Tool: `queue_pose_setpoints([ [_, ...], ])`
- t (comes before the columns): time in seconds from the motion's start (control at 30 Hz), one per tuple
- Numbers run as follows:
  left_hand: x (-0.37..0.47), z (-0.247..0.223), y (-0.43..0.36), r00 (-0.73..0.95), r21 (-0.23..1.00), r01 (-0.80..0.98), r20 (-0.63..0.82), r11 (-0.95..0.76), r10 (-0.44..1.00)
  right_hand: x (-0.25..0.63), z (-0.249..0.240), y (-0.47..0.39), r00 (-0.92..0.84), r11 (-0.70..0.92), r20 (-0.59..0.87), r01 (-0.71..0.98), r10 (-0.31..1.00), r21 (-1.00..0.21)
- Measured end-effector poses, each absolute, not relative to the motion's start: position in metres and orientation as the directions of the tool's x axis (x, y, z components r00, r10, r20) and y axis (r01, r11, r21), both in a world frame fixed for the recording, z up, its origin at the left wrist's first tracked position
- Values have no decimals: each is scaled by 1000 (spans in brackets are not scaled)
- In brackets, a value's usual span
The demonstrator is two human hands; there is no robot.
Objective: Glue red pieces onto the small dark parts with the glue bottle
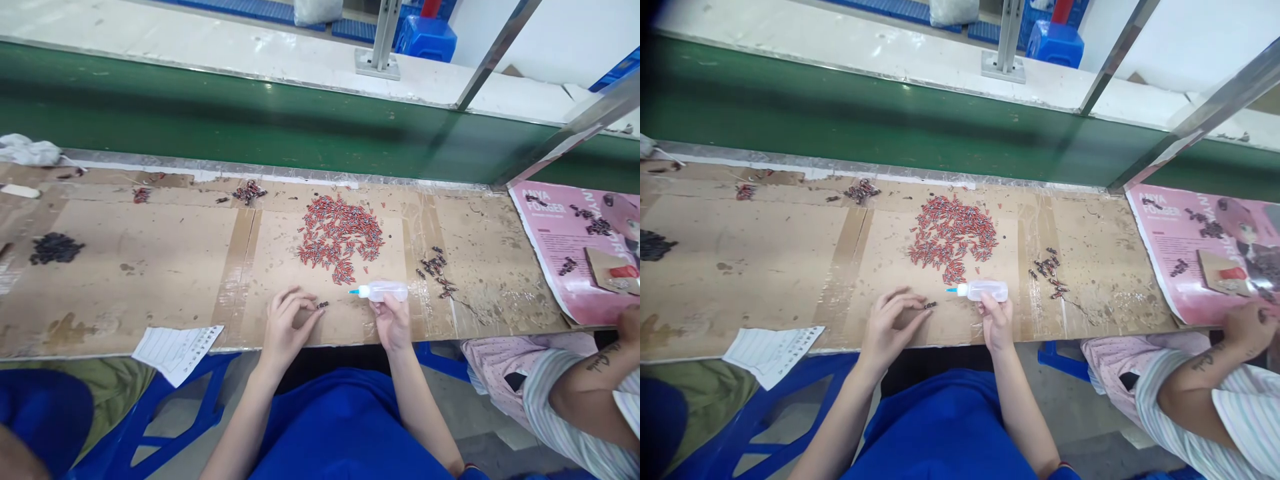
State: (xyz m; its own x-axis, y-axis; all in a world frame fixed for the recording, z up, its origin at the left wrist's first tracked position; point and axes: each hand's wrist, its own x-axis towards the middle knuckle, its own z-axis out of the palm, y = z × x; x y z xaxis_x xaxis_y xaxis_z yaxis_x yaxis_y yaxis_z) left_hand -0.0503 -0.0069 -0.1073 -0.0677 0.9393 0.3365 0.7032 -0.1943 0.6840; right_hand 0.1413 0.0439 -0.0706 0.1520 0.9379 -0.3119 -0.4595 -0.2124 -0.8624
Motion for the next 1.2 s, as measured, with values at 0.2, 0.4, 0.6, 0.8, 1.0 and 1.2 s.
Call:
queue_pose_setpoints([
  [0.2,-47,-109,-5,-7,577,772,426,-266,905,137,-78,41,185,-247,-334,-378,924,-892],
  [0.4,-46,-106,4,110,556,758,407,-342,907,142,-84,40,155,-161,-211,-283,965,-945],
  [0.6,-45,-106,7,49,574,756,427,-313,903,139,-81,40,235,-100,-109,-50,966,-994],
  [0.8,-45,-104,7,48,606,727,422,-321,905,130,-79,40,218,-106,-93,49,971,-993],
  [1.0,-47,-102,9,-18,684,689,346,-239,938,130,-82,42,179,-139,-120,98,976,-985],
  [1.2,-49,-102,10,-16,709,663,334,-240,942,128,-79,42,163,-146,-132,82,978,-986],
])
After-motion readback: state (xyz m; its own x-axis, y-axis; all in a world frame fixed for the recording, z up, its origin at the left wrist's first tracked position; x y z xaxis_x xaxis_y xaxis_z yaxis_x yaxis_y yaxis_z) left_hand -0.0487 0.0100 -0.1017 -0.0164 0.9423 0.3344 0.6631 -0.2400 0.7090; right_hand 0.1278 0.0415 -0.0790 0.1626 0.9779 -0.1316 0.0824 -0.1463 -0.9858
